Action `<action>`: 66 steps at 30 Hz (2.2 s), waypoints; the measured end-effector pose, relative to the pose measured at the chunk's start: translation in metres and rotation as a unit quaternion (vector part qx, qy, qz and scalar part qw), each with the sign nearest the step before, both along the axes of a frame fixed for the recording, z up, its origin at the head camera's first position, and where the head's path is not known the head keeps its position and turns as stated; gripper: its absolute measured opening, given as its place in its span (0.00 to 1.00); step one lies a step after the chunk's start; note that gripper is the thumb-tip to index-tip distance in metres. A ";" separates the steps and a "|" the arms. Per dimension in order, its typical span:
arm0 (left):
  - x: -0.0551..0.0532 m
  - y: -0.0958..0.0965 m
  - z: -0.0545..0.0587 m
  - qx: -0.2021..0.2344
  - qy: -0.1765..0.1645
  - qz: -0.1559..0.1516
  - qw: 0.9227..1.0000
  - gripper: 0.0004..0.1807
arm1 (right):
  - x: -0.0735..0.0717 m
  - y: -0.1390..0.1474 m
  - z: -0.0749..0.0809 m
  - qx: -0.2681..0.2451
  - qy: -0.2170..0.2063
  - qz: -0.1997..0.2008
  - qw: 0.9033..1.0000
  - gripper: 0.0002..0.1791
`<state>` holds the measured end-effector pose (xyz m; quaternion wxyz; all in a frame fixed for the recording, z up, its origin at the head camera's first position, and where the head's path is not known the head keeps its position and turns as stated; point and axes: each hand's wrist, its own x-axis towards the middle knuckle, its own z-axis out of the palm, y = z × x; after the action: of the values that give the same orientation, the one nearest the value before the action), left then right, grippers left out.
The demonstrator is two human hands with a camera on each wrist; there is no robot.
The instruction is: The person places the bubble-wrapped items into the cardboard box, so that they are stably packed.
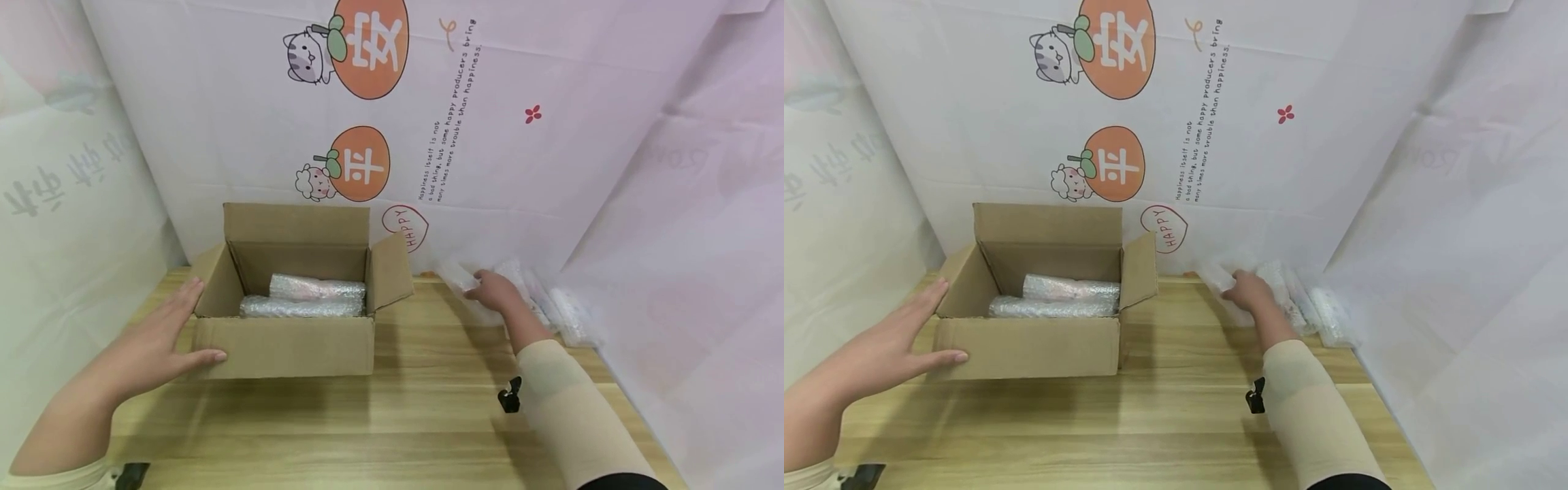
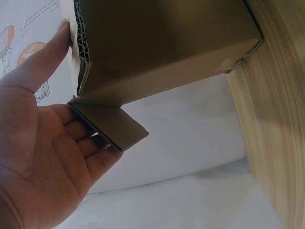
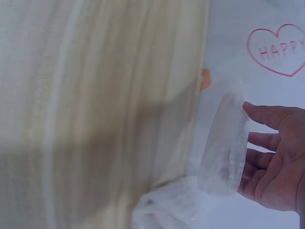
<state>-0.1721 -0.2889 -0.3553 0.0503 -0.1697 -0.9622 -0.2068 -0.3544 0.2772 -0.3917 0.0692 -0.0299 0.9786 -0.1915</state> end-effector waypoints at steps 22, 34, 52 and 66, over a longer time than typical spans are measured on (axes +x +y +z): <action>0.000 0.000 -0.002 0.003 0.007 0.003 1.000 0.65 | 0.007 -0.041 0.107 -0.075 0.087 0.068 0.991 0.33; 0.000 0.000 0.002 0.001 -0.001 -0.001 1.000 0.65 | 0.015 -0.073 0.145 -0.099 0.119 0.119 0.981 0.33; 0.001 0.001 0.001 -0.002 -0.001 0.000 1.000 0.65 | 0.028 -0.133 0.181 -0.067 0.140 0.215 0.964 0.31; 0.001 0.000 -0.001 0.003 0.003 0.004 1.000 0.65 | 0.024 -0.191 0.179 -0.022 0.123 0.264 0.956 0.30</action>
<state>-0.1709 -0.2888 -0.3568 0.0548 -0.1668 -0.9621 -0.2087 -0.3300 0.0862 -0.2123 -0.0042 -0.3120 0.9323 -0.1831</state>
